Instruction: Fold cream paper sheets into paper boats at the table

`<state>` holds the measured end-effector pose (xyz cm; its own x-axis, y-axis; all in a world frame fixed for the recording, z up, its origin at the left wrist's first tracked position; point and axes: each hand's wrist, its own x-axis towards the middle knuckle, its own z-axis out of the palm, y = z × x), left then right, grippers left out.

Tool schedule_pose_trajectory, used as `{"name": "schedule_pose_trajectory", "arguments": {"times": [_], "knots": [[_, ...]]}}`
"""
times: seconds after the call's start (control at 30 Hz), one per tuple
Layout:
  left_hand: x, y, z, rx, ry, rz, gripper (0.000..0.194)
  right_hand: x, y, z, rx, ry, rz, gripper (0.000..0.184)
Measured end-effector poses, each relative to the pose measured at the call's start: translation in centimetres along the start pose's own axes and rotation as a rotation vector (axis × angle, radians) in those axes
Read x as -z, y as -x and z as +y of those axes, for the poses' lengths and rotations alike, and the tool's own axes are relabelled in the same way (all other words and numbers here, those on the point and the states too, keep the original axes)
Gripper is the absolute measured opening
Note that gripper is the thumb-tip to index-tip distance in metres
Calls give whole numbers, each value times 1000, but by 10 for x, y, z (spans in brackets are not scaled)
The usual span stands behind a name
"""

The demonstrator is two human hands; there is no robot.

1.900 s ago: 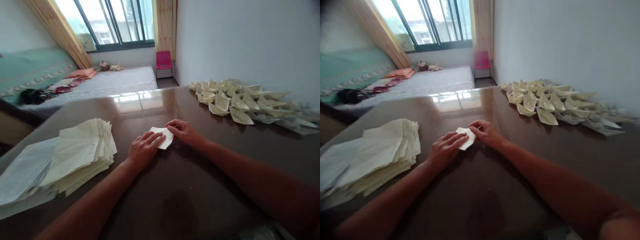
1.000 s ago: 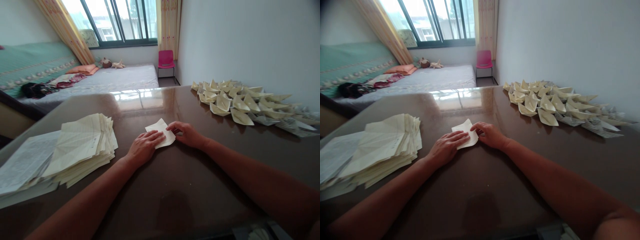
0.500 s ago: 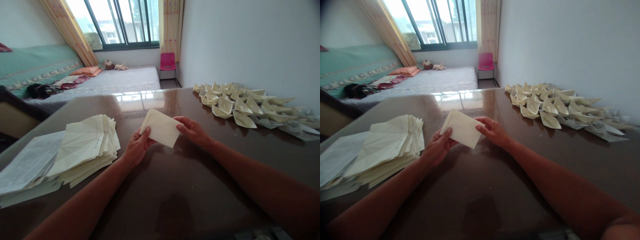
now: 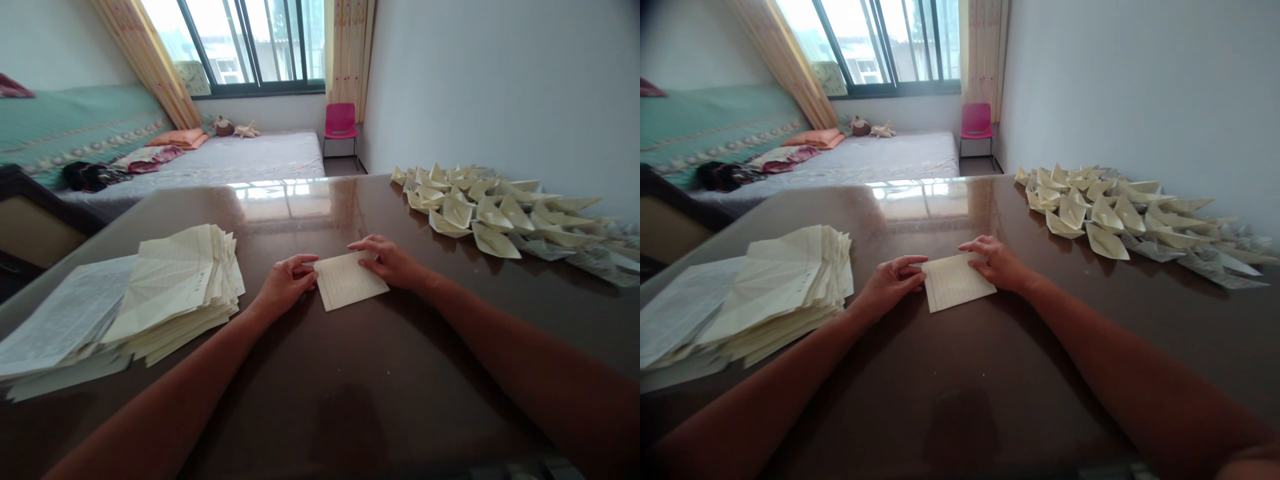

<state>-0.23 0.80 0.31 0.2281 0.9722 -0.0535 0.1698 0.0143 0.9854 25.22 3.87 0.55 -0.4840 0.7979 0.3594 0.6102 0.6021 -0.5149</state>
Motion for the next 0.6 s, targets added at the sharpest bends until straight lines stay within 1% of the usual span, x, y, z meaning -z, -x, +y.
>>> {"name": "schedule_pose_trajectory", "arguments": {"times": [0.07,0.1,0.2,0.27,0.37,0.47,0.53,0.6], "knots": [[-5,2,0,6,3,-30,44,-3,0,-9,93,98,91,35],[-8,3,0,6,10,-50,42,-5,1,-14,136,130,100,34],[-15,6,1,-12,18,-97,36,-11,3,-29,227,186,18,27],[-17,7,2,-21,11,-107,35,-14,4,-33,240,207,-25,26],[-17,7,3,-18,-5,-98,33,-16,3,-29,218,189,-28,25],[-15,6,2,-5,-2,-76,32,-12,2,-17,178,140,8,25],[-13,6,1,14,12,-56,34,-8,1,-8,108,76,22,28],[-10,5,0,29,24,-32,35,-4,0,-1,11,-14,6,31]]}}
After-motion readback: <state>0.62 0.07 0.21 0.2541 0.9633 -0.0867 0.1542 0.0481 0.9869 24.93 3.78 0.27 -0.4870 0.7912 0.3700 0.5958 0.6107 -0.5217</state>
